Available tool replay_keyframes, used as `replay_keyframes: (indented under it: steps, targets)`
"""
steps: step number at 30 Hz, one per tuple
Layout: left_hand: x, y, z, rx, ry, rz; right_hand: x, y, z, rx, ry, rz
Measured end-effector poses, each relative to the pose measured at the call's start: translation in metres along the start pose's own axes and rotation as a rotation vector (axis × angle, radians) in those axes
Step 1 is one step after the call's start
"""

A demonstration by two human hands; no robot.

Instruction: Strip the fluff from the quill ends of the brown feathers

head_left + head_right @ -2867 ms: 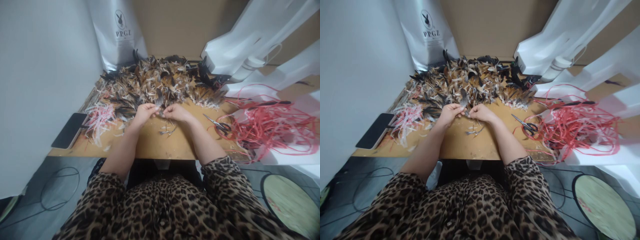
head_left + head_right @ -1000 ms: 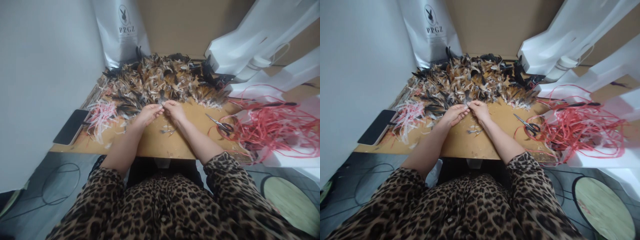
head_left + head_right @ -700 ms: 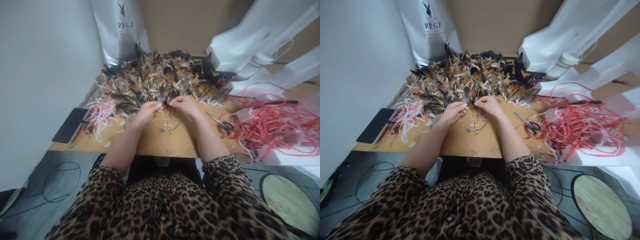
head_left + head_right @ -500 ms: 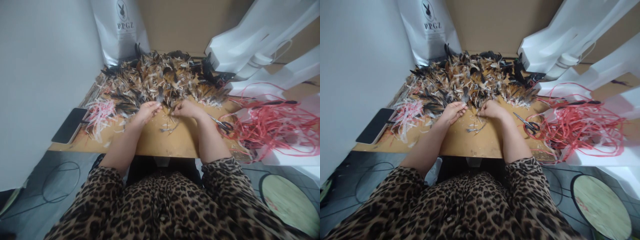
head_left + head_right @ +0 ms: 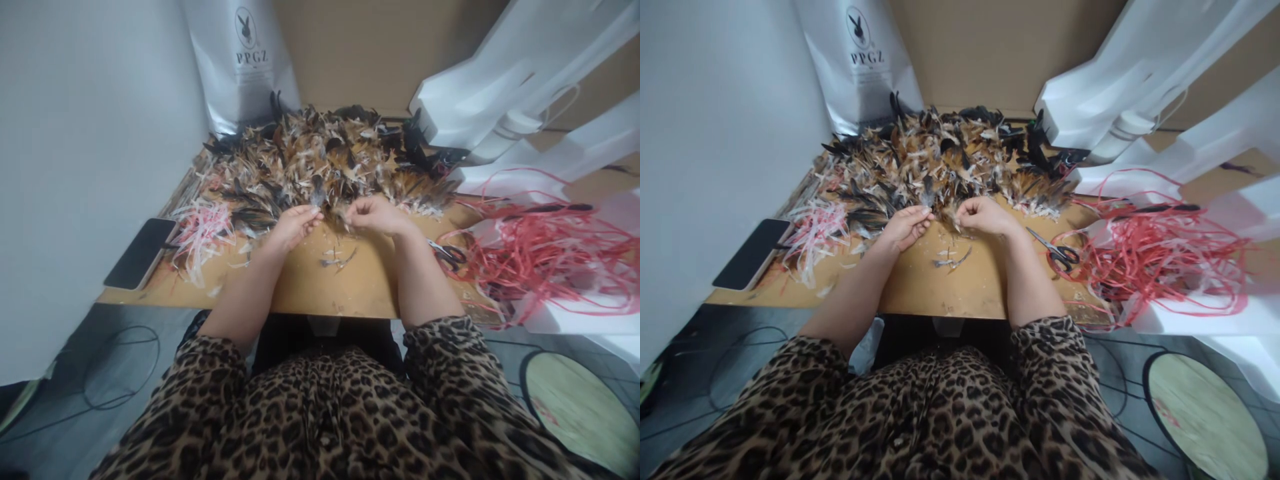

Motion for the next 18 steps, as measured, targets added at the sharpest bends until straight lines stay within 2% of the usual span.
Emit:
replay_keyframes:
  steps: [4, 9, 18]
  targets:
    - [0.001, 0.001, -0.002, 0.031, 0.013, 0.026, 0.001, -0.005, 0.005, -0.225, 0.122, 0.047]
    - [0.003, 0.001, -0.005, 0.049, -0.011, 0.047, -0.005, -0.003, -0.002, -0.488, 0.22, 0.085]
    - [0.007, 0.0, -0.01, 0.04, -0.03, 0.075, -0.02, 0.006, -0.025, -0.523, 0.267, 0.073]
Point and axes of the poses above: each hand's wrist, its own x-axis away from the middle knuckle, its own z-axis out of the back of the hand, y = z × x, the point moved 5 cm from there along -x, towards the middle knuckle, and after that the axes turned 13 degrees about -z, right-handed, at the moved point
